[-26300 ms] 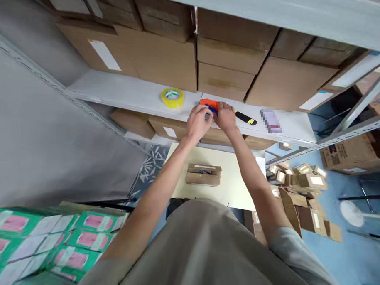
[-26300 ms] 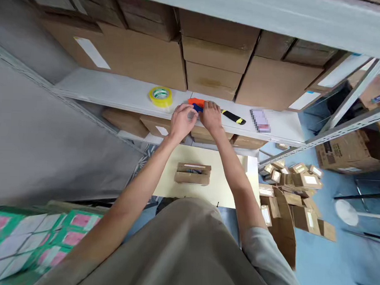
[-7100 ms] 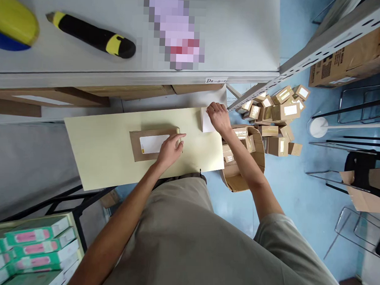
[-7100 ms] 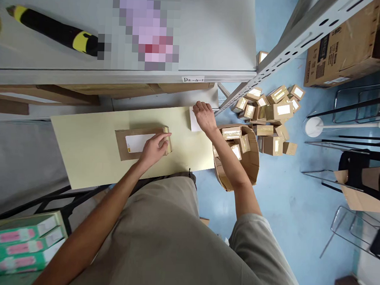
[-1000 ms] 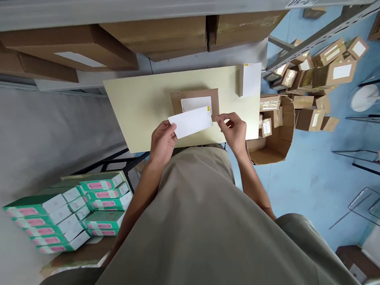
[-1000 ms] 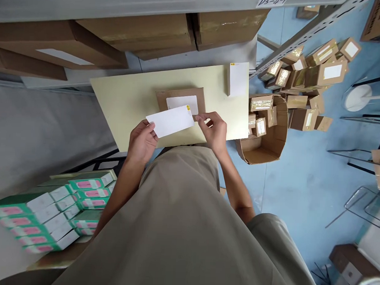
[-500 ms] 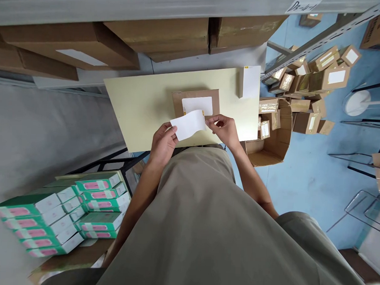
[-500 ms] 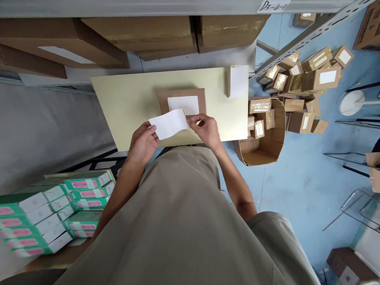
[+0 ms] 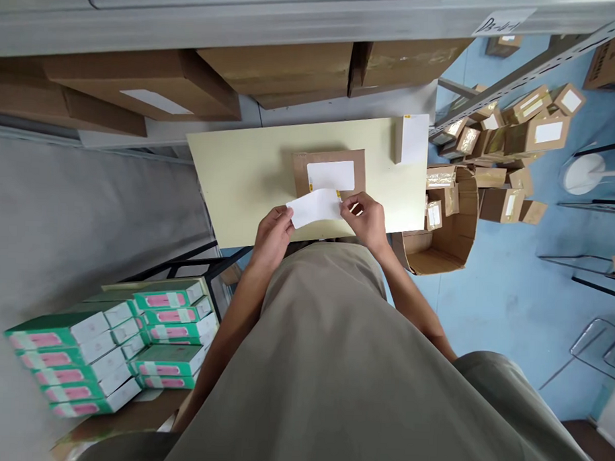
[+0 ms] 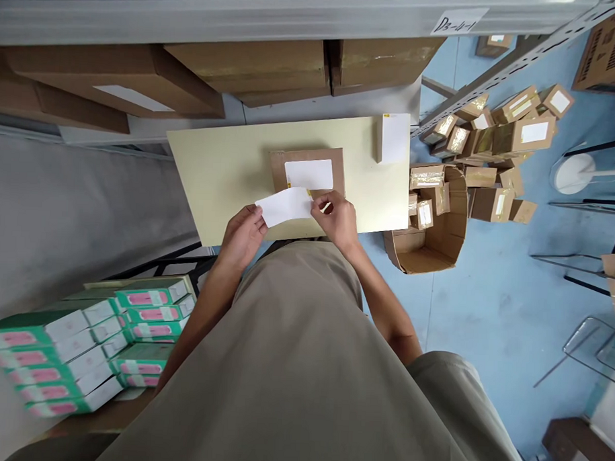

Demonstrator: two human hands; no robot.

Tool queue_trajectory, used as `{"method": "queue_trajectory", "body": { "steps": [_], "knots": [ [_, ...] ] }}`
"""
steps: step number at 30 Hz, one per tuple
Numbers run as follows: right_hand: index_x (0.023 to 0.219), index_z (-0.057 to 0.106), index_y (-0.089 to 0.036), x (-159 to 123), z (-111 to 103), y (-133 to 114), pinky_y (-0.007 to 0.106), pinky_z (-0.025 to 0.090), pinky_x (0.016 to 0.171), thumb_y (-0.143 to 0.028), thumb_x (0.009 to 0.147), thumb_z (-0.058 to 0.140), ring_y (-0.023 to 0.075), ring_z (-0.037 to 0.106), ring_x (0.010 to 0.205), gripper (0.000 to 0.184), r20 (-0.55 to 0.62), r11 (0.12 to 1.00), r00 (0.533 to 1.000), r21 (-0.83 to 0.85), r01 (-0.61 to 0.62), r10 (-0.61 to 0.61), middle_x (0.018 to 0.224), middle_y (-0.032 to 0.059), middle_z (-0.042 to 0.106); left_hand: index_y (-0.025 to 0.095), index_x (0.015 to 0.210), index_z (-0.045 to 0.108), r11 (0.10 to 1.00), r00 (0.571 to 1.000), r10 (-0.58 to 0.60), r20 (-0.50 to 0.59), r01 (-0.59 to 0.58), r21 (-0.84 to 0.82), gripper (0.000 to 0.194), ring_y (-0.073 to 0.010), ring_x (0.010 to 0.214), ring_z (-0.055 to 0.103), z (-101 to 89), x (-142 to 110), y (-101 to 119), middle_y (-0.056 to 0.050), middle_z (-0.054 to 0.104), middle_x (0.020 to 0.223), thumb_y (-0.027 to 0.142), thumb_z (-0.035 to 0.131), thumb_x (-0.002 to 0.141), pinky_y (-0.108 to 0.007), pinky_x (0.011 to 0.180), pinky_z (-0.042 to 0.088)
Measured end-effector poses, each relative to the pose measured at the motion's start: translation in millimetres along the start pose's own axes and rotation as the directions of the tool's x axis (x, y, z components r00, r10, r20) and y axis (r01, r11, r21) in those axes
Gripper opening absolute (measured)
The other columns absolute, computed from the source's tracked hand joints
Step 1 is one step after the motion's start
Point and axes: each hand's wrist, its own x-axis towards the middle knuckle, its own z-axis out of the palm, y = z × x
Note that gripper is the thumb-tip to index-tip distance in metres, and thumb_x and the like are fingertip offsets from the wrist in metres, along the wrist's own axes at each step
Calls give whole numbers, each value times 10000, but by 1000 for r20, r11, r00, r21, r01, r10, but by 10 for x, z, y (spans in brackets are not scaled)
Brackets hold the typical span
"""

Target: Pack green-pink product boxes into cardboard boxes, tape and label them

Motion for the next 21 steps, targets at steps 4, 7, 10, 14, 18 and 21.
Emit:
{"method": "queue_trajectory", "body": {
  "steps": [4, 7, 10, 14, 18, 21],
  "knots": [
    [892, 721, -238, -362, 179, -199, 284, 538, 722, -173, 964, 694, 135, 680, 715, 101, 205, 976, 960, -62, 208, -191, 992, 10, 774, 244, 953, 672, 999, 997, -22, -74, 25, 41, 513, -241, 1141, 809, -74, 132, -165, -65, 841, 1045, 626, 934, 734, -365, 1027, 610],
    [947, 739, -238, -600, 270, -338, 267, 496, 679, -182, 1006, 688, 124, 673, 711, 96, 322, 927, 907, -166, 337, -272, 1047, 15, 783, 235, 969, 697, 995, 997, -69, -29, 71, 69, 532, -260, 1116, 803, -106, 169, -243, -103, 853, 1083, 666, 916, 747, -364, 950, 608],
    [967, 745, -241, -674, 244, -396, 267, 489, 662, -184, 1021, 671, 124, 671, 711, 108, 321, 907, 900, -203, 369, -294, 1058, 17, 787, 232, 1007, 713, 994, 999, -42, 8, 41, 102, 554, -245, 1100, 787, -125, 174, -280, -106, 847, 1114, 684, 920, 761, -340, 912, 595],
    [927, 735, -244, -459, 97, -288, 288, 547, 705, -233, 1012, 691, 129, 669, 694, 96, 214, 964, 952, -108, 244, -217, 1012, 16, 780, 230, 987, 718, 979, 998, 43, -35, -35, 202, 578, -196, 976, 748, -142, 264, -289, -58, 802, 1024, 694, 943, 724, -304, 871, 572],
    [860, 715, -245, 78, -38, 40, 333, 578, 729, -429, 1002, 759, 168, 674, 730, 236, 75, 999, 996, 34, 35, -38, 930, 36, 780, 220, 967, 758, 949, 987, 136, -89, -104, 298, 510, -191, 915, 701, -80, 541, -219, -55, 785, 978, 645, 936, 748, -304, 828, 566],
    [836, 700, -245, 555, -110, 333, 351, 577, 726, -576, 1005, 763, 180, 653, 715, 376, 54, 994, 997, 87, -65, 61, 802, 31, 734, 215, 945, 776, 922, 980, 178, -85, -136, 362, 387, -203, 926, 695, 45, 853, -130, -66, 794, 971, 543, 925, 805, -307, 817, 558]
  ]
}}
